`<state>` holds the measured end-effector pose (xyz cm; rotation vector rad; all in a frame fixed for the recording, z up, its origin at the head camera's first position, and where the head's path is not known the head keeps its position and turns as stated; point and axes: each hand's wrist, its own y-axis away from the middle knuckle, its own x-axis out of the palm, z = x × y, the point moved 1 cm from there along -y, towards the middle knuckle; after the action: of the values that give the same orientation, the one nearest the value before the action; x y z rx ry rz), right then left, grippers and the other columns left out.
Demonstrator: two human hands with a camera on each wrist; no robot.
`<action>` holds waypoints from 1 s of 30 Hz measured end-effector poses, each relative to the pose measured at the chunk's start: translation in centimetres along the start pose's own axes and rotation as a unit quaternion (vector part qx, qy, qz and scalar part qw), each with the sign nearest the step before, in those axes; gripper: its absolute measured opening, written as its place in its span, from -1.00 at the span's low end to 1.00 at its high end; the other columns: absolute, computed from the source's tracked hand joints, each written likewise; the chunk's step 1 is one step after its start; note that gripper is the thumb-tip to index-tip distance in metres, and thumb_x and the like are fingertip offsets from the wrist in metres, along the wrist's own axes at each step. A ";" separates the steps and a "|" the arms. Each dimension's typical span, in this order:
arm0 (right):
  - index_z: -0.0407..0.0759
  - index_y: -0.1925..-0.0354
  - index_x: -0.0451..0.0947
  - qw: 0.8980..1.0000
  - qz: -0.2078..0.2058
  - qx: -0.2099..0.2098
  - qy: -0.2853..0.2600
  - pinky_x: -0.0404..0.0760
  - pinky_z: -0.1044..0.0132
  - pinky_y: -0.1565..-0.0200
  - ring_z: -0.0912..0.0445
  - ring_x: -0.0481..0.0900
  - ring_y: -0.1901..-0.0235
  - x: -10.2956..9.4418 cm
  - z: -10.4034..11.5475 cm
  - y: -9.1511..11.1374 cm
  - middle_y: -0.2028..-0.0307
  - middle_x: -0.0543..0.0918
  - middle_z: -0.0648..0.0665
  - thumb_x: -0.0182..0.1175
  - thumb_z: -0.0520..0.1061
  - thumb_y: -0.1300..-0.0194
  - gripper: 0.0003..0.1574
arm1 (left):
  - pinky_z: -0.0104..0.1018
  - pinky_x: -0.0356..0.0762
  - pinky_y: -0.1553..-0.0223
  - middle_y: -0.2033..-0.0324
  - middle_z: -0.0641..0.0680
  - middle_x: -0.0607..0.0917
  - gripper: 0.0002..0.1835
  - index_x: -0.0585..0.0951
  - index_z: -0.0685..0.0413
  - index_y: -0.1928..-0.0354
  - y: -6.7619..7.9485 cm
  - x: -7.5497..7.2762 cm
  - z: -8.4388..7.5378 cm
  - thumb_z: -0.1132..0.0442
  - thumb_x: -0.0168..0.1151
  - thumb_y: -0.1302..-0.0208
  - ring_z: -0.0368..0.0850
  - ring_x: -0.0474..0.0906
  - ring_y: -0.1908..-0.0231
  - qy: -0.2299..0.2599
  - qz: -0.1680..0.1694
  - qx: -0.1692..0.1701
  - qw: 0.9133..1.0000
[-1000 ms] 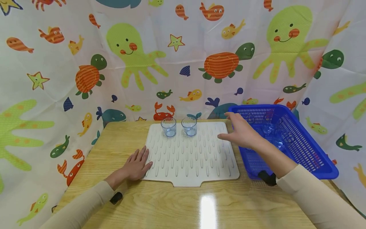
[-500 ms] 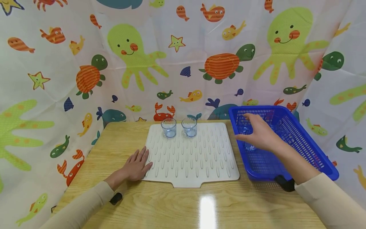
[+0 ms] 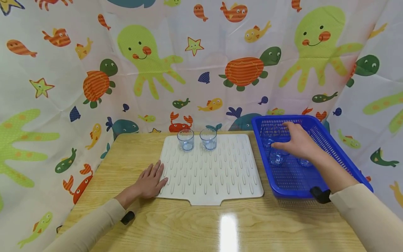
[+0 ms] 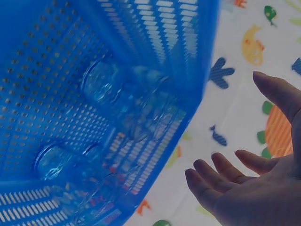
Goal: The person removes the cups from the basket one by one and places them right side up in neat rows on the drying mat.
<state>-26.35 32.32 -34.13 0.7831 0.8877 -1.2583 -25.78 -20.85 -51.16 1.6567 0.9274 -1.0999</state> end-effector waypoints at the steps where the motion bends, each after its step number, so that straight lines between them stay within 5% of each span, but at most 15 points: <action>1: -0.64 -0.47 -0.06 1.000 0.003 0.002 0.001 0.27 -0.52 -0.20 -0.59 0.18 -0.30 0.0 -0.3 -0.2 -0.32 0.18 -0.74 0.42 0.15 -0.30 0.28 | 0.28 -0.28 -0.51 -0.63 0.16 -0.31 -0.17 -0.20 0.11 -0.65 0.0 0.0 0.0 -0.23 -0.31 -0.63 0.32 -0.37 -0.59 0.001 -0.002 0.001 1.000; 12: -0.62 -0.48 -0.09 0.998 0.059 0.033 -0.018 0.32 -0.54 -0.14 -0.61 0.18 -0.29 0.5 -3.7 -1.9 -0.35 0.17 -0.70 0.44 0.19 -0.24 0.36 | 0.29 -0.26 -0.50 -0.63 0.17 -0.30 -0.18 -0.19 0.11 -0.65 0.2 -0.1 -0.1 -0.23 -0.31 -0.63 0.33 -0.36 -0.58 0.009 -0.006 0.005 1.000; 30: -0.63 -0.41 0.09 0.992 0.123 0.024 -0.027 0.39 -0.50 -0.13 -0.59 0.34 -0.22 1.5 -5.2 -3.5 -0.28 0.29 -0.71 0.47 0.20 -0.19 0.27 | 0.28 -0.29 -0.51 -0.63 0.16 -0.31 -0.17 -0.20 0.11 -0.65 0.1 -0.2 -0.2 -0.23 -0.30 -0.62 0.31 -0.38 -0.59 0.009 -0.002 0.000 1.000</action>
<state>-30.38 35.65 -37.92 0.8651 0.6950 -1.0809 -25.68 -20.75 -50.92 1.6678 0.9431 -1.0890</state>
